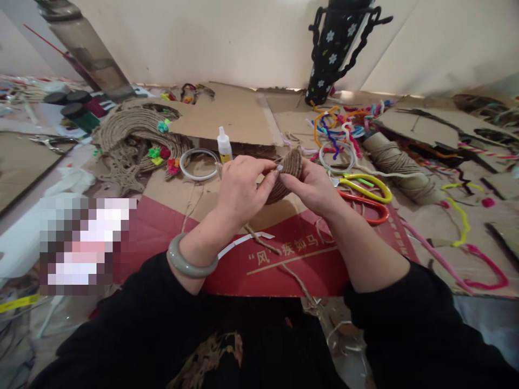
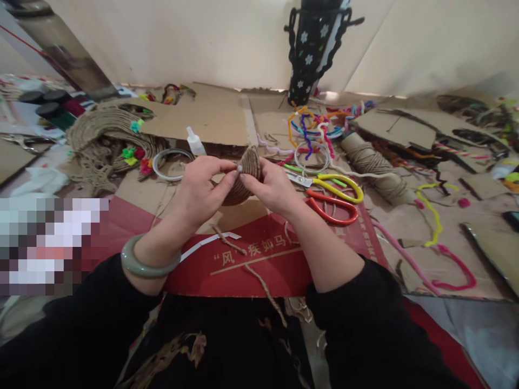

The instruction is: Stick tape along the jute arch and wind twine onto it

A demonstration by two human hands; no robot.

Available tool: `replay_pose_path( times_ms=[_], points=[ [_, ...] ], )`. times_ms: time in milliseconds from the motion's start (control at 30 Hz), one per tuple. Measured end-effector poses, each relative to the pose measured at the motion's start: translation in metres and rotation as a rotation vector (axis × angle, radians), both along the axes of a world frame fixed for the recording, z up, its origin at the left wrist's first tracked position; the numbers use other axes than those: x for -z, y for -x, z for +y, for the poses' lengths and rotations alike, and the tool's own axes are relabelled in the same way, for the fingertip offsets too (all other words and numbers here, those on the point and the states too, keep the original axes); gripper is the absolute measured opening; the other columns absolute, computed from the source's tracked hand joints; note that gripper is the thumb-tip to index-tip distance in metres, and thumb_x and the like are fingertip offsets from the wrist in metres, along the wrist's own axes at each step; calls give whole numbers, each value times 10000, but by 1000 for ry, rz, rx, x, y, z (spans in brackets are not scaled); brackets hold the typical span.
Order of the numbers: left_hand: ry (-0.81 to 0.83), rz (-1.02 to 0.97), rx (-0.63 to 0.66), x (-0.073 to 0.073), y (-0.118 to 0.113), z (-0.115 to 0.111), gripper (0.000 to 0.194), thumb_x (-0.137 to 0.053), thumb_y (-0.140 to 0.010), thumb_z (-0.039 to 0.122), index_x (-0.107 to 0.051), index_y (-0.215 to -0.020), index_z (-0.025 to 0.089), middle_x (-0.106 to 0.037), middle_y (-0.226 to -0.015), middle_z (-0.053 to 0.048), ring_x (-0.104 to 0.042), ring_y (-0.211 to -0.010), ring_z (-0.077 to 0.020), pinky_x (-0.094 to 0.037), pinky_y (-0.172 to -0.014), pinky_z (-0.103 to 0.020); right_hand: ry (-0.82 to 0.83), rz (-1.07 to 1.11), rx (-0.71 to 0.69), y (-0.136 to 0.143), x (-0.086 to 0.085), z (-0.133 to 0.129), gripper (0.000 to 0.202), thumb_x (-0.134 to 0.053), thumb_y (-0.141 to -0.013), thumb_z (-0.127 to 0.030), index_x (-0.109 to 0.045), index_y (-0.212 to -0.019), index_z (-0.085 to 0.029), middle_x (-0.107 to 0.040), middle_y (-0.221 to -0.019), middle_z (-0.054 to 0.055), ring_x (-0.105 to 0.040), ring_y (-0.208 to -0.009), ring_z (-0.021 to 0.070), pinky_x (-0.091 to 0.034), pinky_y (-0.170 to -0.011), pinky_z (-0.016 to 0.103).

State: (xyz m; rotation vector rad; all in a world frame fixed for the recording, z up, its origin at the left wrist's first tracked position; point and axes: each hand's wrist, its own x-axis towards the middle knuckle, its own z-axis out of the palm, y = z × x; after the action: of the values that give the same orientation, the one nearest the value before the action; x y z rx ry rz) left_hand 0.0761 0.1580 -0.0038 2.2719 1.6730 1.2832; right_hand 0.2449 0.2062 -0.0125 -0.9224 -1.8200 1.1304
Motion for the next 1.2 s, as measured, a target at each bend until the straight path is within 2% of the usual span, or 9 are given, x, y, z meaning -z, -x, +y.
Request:
replay_pose_path(
  times_ms=[133,267,467,633,900,1067,1200],
  points=[
    [70,5,3,1,-1,1,182,-586,-909,248,-743,-985,197,-788,-994,-62,-699,-980,-229,-490,-898,-372,-32,-65,-47,0,0,0,248,-595,-756,-417,-563,-871,-200,-626,-790,23,-556,-752,179,-477,-727,353],
    [147,11,24,-2,0,1,232,-568,-902,218,-741,-1055,191,-788,-1027,-65,-704,-974,-232,-499,-897,-374,-71,-127,-75,0,-1,-1,198,-580,-744,-353,-529,-870,-209,-595,-812,24,-529,-751,181,-462,-733,357],
    [185,-26,31,-7,1,0,192,-562,-883,231,-735,-959,196,-787,-960,-51,-703,-917,-214,-516,-860,-345,-124,-168,-99,-1,-4,-2,128,-555,-754,-299,-506,-844,-222,-586,-802,16,-521,-746,177,-460,-742,347],
    [166,-95,59,-6,2,3,167,-564,-882,243,-724,-875,194,-781,-869,-32,-702,-850,-192,-513,-807,-309,-89,-216,-115,-3,-6,-2,181,-536,-777,-371,-538,-839,-201,-588,-772,19,-519,-727,173,-433,-703,331],
    [178,-72,85,-4,4,4,159,-575,-883,241,-724,-880,188,-776,-854,-30,-696,-821,-187,-502,-782,-304,0,-102,-75,-1,-6,-1,206,-555,-733,-392,-545,-771,-190,-537,-721,-1,-491,-697,145,-420,-665,308],
    [53,-43,-8,-2,3,2,134,-582,-883,253,-706,-882,202,-770,-882,-31,-679,-852,-189,-494,-818,-327,66,-64,15,0,-2,1,213,-599,-754,-397,-554,-823,-201,-546,-690,-22,-495,-623,127,-424,-583,277],
    [44,13,-34,-2,0,-1,117,-590,-866,232,-705,-858,211,-756,-824,-29,-668,-821,-195,-475,-787,-340,8,-47,42,1,0,2,211,-592,-788,-406,-556,-849,-207,-578,-725,-4,-532,-663,146,-459,-624,300]
  ],
)
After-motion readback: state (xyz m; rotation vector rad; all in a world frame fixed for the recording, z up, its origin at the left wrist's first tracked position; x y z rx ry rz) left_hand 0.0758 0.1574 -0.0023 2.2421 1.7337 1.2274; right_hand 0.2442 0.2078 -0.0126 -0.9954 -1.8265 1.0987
